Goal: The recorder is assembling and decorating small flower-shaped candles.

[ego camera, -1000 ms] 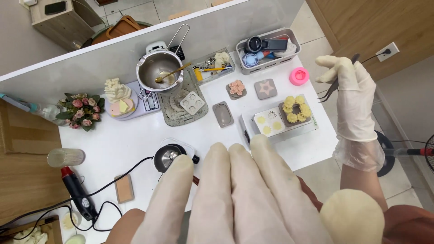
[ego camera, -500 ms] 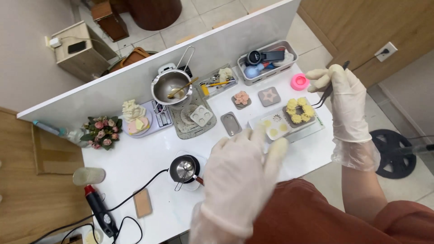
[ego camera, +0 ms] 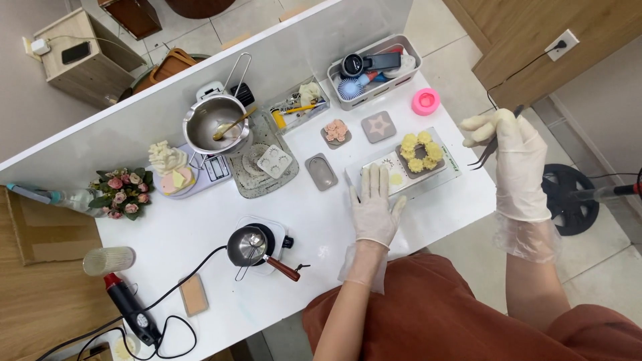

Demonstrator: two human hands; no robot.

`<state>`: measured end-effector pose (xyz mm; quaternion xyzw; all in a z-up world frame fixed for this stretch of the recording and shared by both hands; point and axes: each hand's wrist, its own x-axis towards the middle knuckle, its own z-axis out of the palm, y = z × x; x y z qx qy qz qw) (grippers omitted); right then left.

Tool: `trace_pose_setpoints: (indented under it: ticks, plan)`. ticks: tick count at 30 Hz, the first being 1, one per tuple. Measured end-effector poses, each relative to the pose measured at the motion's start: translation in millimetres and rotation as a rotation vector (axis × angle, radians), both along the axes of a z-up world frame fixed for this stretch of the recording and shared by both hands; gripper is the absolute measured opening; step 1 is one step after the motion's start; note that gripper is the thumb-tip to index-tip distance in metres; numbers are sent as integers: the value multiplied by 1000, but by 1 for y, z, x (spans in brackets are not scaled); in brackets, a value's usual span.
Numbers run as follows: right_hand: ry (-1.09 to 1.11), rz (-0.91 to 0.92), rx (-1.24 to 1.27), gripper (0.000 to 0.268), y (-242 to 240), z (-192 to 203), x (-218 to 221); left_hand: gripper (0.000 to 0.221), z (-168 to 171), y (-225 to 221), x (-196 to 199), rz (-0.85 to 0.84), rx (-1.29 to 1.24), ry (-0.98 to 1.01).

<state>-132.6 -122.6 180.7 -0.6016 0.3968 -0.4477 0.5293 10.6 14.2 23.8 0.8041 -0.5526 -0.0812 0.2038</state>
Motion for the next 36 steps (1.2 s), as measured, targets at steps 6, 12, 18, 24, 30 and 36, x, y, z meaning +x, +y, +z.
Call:
trace_pose_setpoints:
  ticks: [6, 12, 18, 24, 30, 36]
  plan:
    - [-2, -14, 33, 36, -21, -18, -18, 83, -6, -5, -2, 32, 18, -20]
    - [4, 13, 15, 35, -33, -17, -18, 82, 1, -8, -6, 7, 103, -31]
    - [0, 2, 66, 33, -46, -19, -16, 83, -5, -25, -30, -70, 63, -164]
    - [34, 1, 127, 29, -59, -29, -19, 85, -21, -26, -33, 23, 168, -98]
    - [72, 21, 164, 28, -63, -35, -10, 84, -29, -27, -37, 50, 115, -134]
    - [103, 105, 165, 29, -70, -41, 4, 90, -22, -24, -37, 67, 132, -103]
